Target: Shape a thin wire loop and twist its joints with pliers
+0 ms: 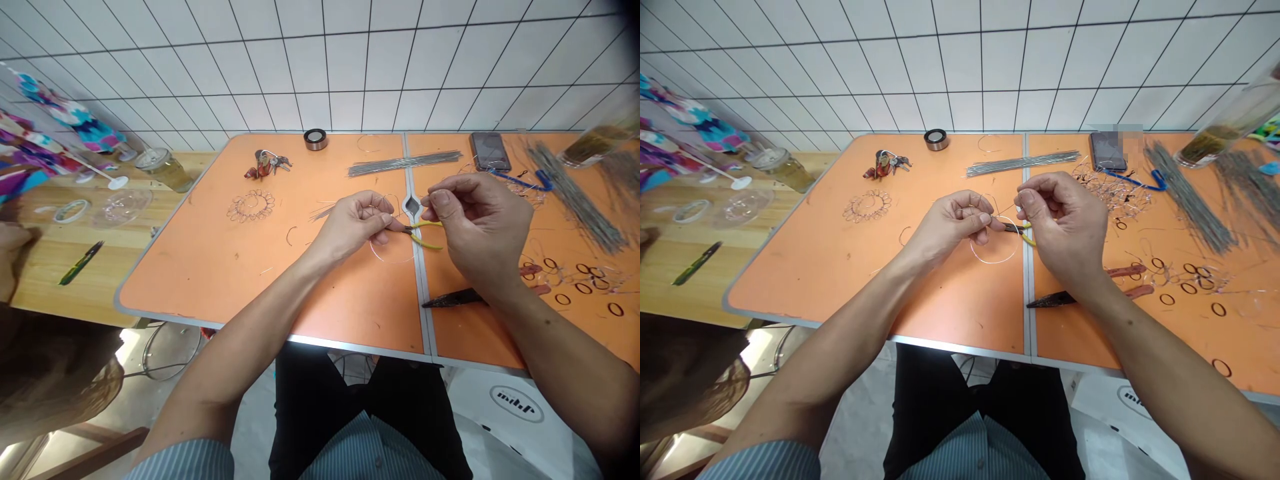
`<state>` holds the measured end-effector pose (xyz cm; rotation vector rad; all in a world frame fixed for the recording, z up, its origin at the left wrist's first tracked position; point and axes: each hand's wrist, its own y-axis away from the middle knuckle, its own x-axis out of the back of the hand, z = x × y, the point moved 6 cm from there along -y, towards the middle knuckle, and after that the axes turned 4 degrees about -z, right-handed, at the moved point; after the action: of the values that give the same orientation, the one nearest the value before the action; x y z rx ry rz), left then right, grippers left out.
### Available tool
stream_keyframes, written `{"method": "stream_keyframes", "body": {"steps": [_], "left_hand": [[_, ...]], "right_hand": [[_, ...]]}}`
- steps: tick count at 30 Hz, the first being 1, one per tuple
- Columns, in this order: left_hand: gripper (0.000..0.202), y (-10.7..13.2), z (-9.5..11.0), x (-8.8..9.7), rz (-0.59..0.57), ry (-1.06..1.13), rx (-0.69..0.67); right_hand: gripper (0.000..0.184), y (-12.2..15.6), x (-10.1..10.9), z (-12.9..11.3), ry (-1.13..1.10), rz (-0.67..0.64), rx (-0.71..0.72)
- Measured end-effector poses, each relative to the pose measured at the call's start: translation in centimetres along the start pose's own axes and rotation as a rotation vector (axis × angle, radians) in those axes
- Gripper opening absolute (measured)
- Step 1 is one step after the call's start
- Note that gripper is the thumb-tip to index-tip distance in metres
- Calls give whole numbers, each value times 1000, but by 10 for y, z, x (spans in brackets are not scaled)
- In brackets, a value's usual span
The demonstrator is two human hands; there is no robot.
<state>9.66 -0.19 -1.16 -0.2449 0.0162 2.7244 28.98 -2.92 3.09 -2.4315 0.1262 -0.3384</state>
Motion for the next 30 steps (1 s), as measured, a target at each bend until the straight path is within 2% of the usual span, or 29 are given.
{"method": "stream_keyframes", "body": {"steps": [5, 11, 17, 23, 30], "left_hand": [[9, 0, 0, 0, 6, -19, 4], [9, 2, 1, -1, 7, -29, 19], [7, 3, 2, -2, 11, -39, 17], [7, 3, 1, -2, 17, -62, 23], [12, 5, 2, -6, 15, -72, 46]], "right_hand": [[14, 5, 1, -3, 118, -1, 38], [16, 6, -2, -17, 330, -22, 268], [20, 5, -6, -18, 384, -103, 238], [19, 5, -6, -17, 377, -129, 183], [17, 4, -9, -25, 399, -163, 245]]}}
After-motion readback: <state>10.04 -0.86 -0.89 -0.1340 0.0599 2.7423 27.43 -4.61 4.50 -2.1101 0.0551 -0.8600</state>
